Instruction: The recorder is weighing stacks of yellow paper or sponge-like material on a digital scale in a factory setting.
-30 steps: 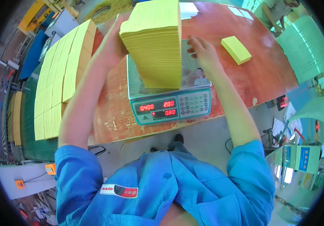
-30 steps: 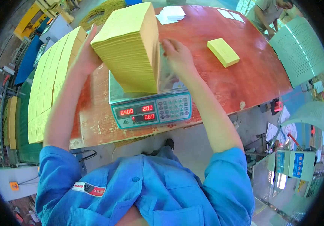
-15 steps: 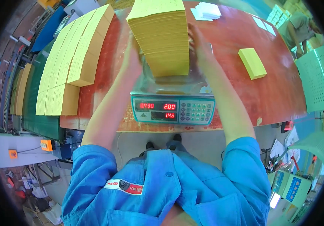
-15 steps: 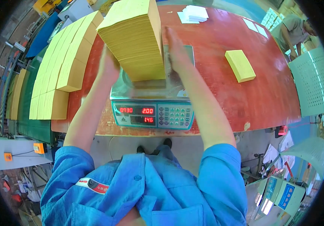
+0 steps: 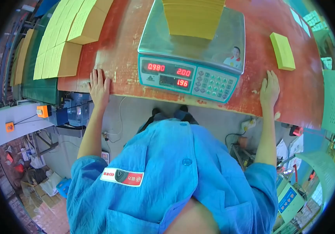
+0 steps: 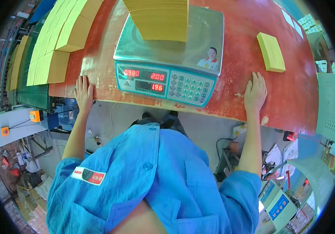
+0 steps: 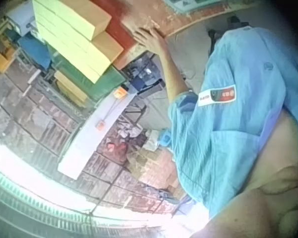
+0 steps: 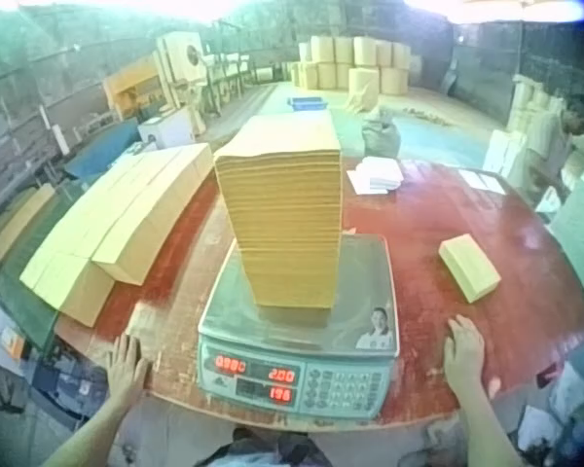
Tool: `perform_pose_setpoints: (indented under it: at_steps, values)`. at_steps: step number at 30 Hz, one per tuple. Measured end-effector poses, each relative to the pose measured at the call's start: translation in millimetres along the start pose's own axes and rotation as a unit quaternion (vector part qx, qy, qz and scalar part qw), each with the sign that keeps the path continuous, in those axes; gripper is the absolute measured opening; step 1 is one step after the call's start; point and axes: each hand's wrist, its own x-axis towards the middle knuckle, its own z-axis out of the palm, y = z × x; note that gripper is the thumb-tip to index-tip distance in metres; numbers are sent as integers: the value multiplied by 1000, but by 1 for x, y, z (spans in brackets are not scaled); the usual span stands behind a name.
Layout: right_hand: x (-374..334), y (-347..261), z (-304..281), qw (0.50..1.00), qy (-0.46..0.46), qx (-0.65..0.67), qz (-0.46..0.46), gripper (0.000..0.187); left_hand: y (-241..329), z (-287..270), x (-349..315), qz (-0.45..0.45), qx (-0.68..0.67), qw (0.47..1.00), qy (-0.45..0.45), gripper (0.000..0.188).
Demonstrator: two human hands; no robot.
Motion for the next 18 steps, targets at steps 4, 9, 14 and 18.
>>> perform_pose_setpoints:
  at_steps: [4,9,14,18]
  values:
    - [-4,1,0,1000,-12,24,-5,38,-7,3,-4,-4,8,1000,-4,61]
    - [-4,2,1,1000,0,26,-12,38,-8,3,-5,-3,9,1000,-6,61]
    - [-1,1,-3,1000,7,28,-8,37,-5,5,-2,-2,17,1000,-10,62]
    - [1,-7,-13,999,27,35,-6,35,-6,-8,11,47,-42,998,-9,56]
